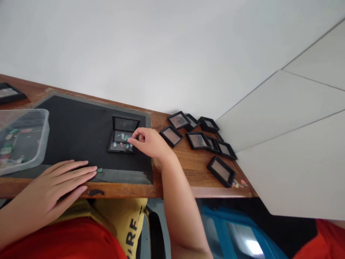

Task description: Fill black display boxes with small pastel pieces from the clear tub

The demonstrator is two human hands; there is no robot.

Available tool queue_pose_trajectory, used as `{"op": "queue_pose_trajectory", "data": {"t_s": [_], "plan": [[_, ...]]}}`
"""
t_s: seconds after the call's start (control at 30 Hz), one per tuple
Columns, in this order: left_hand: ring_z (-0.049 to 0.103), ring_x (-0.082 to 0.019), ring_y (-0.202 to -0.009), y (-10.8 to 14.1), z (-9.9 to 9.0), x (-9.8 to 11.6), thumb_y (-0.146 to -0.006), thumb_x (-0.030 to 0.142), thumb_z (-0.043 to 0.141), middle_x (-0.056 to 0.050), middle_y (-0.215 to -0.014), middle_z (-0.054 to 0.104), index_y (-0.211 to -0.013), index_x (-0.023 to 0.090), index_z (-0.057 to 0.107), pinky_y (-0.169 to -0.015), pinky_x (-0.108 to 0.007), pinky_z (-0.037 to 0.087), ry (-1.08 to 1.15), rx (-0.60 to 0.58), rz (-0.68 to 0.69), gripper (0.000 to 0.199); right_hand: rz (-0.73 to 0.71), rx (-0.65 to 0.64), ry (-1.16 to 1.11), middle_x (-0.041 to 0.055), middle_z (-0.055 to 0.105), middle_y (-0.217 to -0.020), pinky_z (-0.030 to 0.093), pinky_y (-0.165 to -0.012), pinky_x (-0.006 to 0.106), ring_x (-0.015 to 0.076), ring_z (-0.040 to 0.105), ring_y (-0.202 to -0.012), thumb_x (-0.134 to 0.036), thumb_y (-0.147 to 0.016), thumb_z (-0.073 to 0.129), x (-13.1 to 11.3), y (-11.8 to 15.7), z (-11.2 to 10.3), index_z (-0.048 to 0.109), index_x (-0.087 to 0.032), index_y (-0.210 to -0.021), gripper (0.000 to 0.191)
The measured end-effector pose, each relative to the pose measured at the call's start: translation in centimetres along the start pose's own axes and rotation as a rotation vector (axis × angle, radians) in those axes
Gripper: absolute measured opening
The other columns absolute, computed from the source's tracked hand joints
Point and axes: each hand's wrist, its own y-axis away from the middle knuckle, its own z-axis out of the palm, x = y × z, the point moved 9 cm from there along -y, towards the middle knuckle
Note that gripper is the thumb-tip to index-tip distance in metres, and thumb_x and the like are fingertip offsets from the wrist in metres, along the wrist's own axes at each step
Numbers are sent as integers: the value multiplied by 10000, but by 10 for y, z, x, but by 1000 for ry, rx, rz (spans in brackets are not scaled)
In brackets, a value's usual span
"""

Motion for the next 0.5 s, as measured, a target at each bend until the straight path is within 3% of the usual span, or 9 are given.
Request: {"op": "queue_pose_trajectory", "data": {"t_s": [0.2,0.33,0.5], "plan": [[655,-258,-1146,-20,2,-11,-1044,218,538,-28,-1166,791,-1138,223,711,-992,-453,488,112,40,-175,197,-4,-8,15,-67,468,-602,263,-588,269,88,394,-572,-406,-934,702,1,-2,2,721,-169,-900,239],[637,-288,-1105,-37,9,-22,-1050,317,569,-53,-1136,773,-1183,242,739,-924,-474,504,129,-8,-241,229,10,-11,39,-59,483,-597,269,-580,272,91,401,-565,-414,-930,699,1,-2,2,752,-168,-897,254],[621,-286,-1058,-43,17,-28,-1050,373,573,-48,-1086,760,-999,281,800,-893,-466,493,148,-48,-268,250,24,-22,50,-54,493,-597,272,-582,277,95,411,-565,-412,-936,693,1,-2,2,768,-171,-922,253]]}}
